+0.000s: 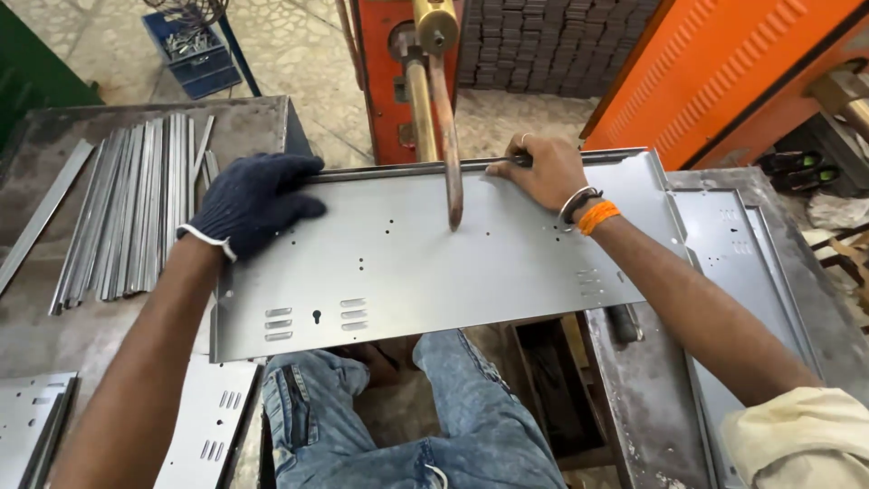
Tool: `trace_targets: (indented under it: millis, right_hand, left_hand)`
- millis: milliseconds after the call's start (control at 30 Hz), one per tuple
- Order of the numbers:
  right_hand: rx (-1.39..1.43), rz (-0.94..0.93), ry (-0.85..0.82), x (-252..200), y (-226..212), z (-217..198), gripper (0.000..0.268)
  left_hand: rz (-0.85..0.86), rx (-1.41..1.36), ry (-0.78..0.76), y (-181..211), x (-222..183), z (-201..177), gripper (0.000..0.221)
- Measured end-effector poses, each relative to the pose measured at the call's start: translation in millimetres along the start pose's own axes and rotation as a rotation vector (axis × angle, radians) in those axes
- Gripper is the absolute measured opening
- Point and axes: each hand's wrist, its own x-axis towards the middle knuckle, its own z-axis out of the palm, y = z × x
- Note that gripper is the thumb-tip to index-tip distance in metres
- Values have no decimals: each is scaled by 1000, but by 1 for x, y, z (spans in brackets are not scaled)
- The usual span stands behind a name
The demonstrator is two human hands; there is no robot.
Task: Spot welding metal reinforcement rods onto a series of metal panels at an industrial workstation.
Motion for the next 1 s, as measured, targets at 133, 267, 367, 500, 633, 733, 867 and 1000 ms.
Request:
trace_targets:
  millis: [133,267,367,500,633,733,867,1000]
  right_hand:
    - [-82,24,-73,6,14,6,32]
    - [-83,-40,-140,5,20,5,31]
    - [-22,-119,-140,-3,30,3,31]
    - [-1,-97,-121,-37,16,-4,34]
    - [-42,33,-36,-68,1,-8,33]
    - [-95,80,11,-80,-5,-6,34]
    - [-90,168,39,-88,-11,-4,34]
    - [-103,231,60,-89,-18,-1,35]
  left_hand:
    - [-23,7,145,-27,13,19,37]
    - [-28,129,136,-39,22,19,26]
    - [223,132,425,-55,6,2,26]
    - [192,-168,797,-109,-41,10,21]
    - [-563,-484,628,-156,-100,77,26]
    - [-616,-230,444,-214,-142,173,31]
    - [-778,175,411,-271,-190,287,36]
    - [-1112,145,160,-249,-191,289,33]
